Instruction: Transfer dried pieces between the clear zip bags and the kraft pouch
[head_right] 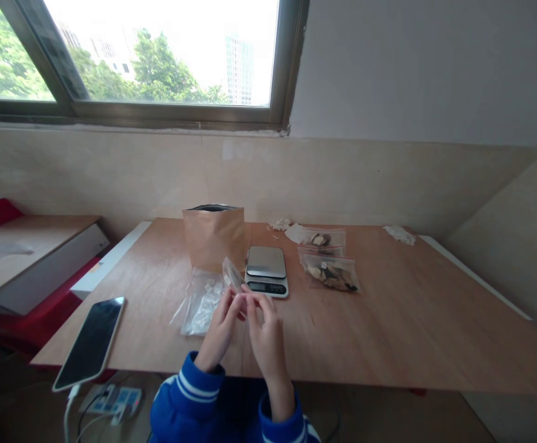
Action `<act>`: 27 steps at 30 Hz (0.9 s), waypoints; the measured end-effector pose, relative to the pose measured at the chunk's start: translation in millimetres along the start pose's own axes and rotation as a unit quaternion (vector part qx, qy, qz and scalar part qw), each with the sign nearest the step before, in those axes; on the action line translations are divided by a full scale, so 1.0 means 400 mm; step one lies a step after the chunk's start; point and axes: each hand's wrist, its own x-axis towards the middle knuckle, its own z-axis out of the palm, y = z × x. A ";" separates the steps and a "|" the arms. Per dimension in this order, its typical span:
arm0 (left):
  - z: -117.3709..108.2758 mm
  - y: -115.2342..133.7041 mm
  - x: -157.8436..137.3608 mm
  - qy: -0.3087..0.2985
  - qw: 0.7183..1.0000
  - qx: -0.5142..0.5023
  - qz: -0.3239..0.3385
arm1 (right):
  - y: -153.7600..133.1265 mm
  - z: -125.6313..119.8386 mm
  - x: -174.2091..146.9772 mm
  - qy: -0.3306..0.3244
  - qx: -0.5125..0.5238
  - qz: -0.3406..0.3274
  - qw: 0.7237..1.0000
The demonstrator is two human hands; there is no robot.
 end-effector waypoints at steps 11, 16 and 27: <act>-0.016 -0.020 0.007 0.049 0.998 0.045 -0.001 | 0.019 0.018 0.000 0.002 -0.007 -0.019 1.000; 0.000 -0.006 0.001 0.026 0.998 0.053 0.027 | 0.022 0.000 -0.001 0.022 -0.028 -0.043 0.998; -0.016 0.000 0.003 -0.002 0.981 0.175 0.084 | 0.029 0.002 -0.010 0.073 -0.111 -0.077 0.988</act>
